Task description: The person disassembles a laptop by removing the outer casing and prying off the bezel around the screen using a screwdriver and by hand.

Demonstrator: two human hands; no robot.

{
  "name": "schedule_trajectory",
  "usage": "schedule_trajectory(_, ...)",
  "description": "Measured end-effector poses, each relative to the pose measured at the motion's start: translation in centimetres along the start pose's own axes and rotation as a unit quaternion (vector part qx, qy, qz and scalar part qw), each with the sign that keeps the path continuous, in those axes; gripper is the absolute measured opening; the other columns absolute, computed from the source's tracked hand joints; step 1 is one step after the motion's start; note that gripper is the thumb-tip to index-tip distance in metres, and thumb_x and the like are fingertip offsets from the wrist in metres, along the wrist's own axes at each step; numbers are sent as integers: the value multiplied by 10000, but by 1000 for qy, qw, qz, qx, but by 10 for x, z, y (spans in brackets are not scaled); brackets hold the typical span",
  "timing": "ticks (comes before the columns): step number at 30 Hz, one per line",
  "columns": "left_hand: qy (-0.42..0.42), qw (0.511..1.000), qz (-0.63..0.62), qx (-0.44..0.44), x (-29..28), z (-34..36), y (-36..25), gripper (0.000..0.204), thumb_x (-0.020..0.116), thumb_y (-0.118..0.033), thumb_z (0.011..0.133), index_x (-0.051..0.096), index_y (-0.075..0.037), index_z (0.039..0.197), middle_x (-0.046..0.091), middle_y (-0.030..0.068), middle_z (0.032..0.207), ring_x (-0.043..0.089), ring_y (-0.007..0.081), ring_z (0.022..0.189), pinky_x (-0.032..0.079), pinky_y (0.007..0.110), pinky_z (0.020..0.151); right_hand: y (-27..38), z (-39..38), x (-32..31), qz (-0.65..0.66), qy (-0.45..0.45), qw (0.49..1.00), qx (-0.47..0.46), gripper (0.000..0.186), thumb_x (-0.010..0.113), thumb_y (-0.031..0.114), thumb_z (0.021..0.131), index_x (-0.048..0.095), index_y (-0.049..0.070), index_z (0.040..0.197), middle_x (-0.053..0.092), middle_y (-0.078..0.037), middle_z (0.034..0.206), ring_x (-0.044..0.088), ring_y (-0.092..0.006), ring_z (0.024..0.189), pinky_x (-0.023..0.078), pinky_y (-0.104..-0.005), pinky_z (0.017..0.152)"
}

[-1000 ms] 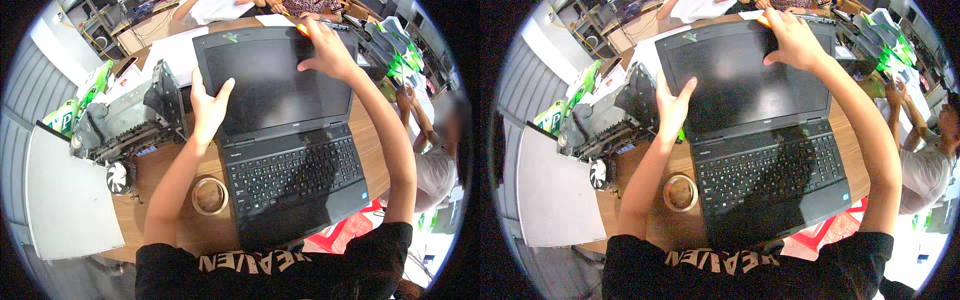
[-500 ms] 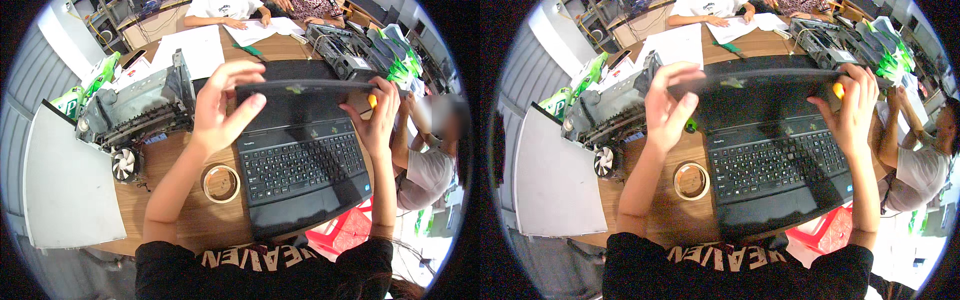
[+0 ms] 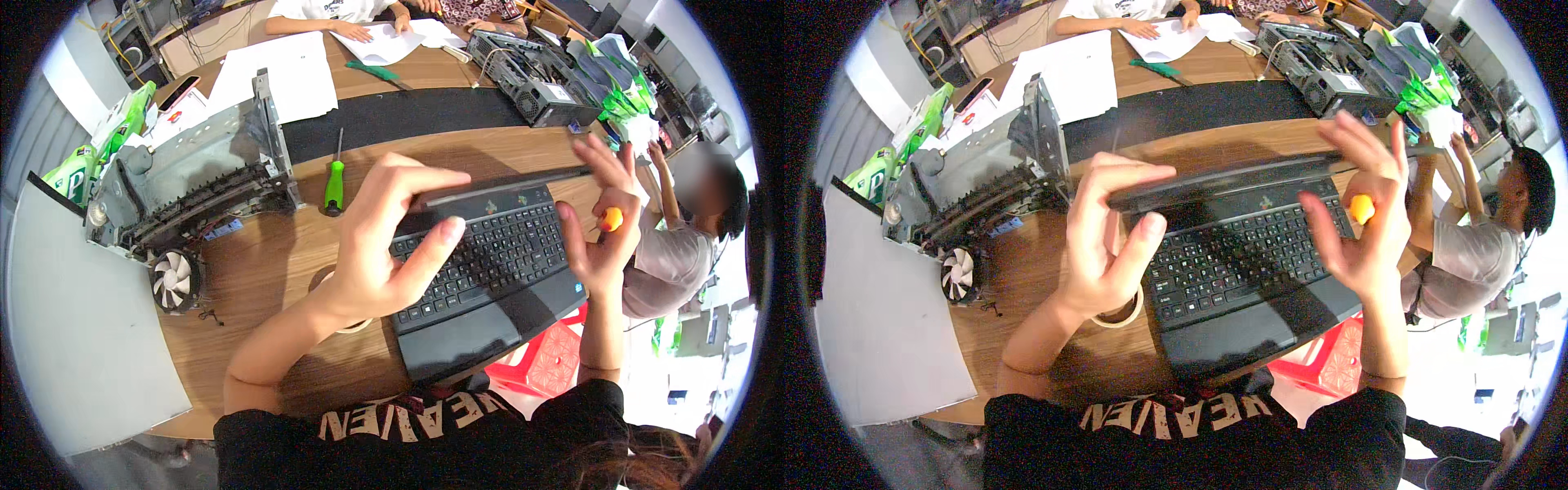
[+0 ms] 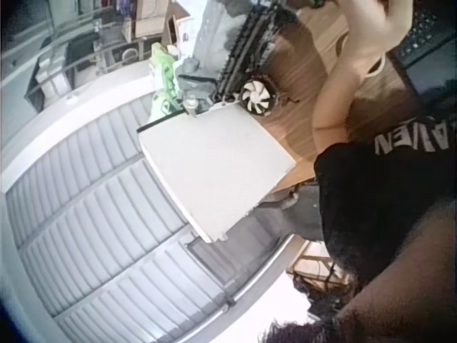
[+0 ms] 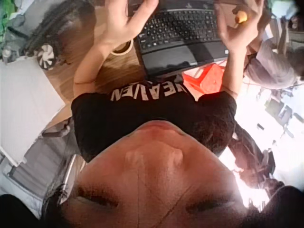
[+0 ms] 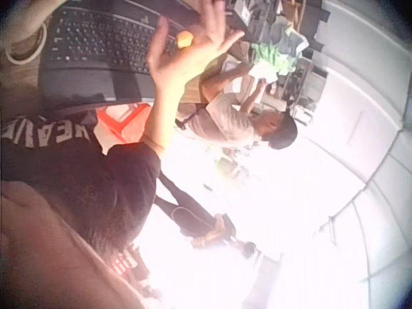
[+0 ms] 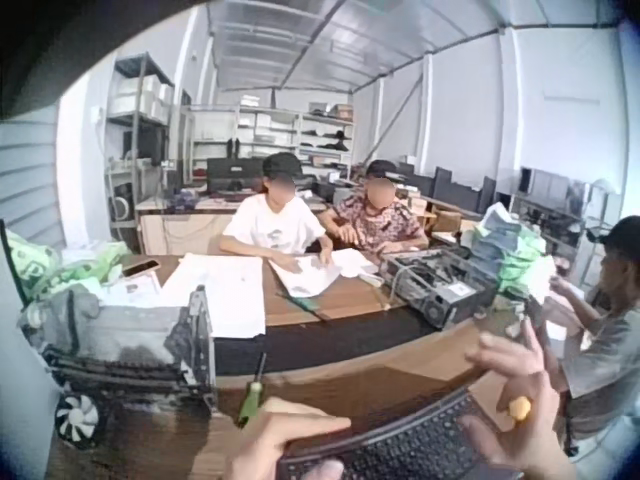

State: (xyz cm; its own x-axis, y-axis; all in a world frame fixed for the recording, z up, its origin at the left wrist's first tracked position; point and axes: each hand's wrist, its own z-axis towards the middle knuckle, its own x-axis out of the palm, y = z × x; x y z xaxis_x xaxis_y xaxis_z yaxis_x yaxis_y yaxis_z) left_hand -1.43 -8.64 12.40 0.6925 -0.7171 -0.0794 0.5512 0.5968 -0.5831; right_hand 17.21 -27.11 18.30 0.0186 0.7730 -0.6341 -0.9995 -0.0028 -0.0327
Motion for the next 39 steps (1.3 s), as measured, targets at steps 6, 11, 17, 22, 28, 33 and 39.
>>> schedule_trajectory(6,39,999,-3,17,-4,-5,-10,277,667,-105,856,624,15,1101,561,134,929,555,236,785,447,314,673,14,-10,8,33,17,999,8,389,765,36,762,417,97,923,668,-190,1109,632,-322,1070,278,-596,1107)
schedule_trajectory(11,49,999,-15,16,-5,-11,-16,285,644,-111,851,623,32,1096,589,163,949,579,288,817,464,349,708,18,-24,8,26,-1,1000,8,408,771,29,743,414,102,927,666,-190,1089,634,-330,1045,300,-576,1086)
schedule_trajectory(17,76,997,-12,17,-8,-17,-20,321,621,-156,869,620,43,1121,617,196,1025,610,318,896,487,362,762,21,-32,8,24,-8,1000,1,420,768,30,739,401,102,931,657,-191,1108,634,-332,1044,307,-562,1080)
schedule_trajectory(22,81,996,-17,-15,-7,-23,-26,335,599,-155,881,620,48,1146,624,204,1034,617,322,931,495,381,792,22,-37,8,21,-7,1000,0,438,766,25,732,388,105,938,655,-190,1109,636,-338,1038,308,-561,1079)
schedule_trajectory(28,84,996,8,9,-6,-29,-28,326,559,-139,889,636,48,1145,633,212,1069,630,330,1004,505,398,882,23,-45,6,19,-9,1000,-6,444,769,22,726,385,108,932,654,-186,1110,639,-341,1043,308,-550,1082)
schedule_trajectory(33,75,997,1,1,-3,-34,-30,330,547,-148,891,638,50,1139,637,211,1066,631,332,1025,503,396,901,24,-51,6,14,-13,1000,-4,448,771,18,721,384,110,926,655,-178,1117,639,-338,1053,296,-539,1092)
schedule_trajectory(39,66,998,-2,2,-1,-38,-31,368,530,-190,889,632,66,1132,638,220,1084,623,344,1038,494,413,920,25,-55,8,12,-18,1000,-3,453,776,22,718,380,118,915,659,-167,1123,635,-336,1067,276,-534,1103)
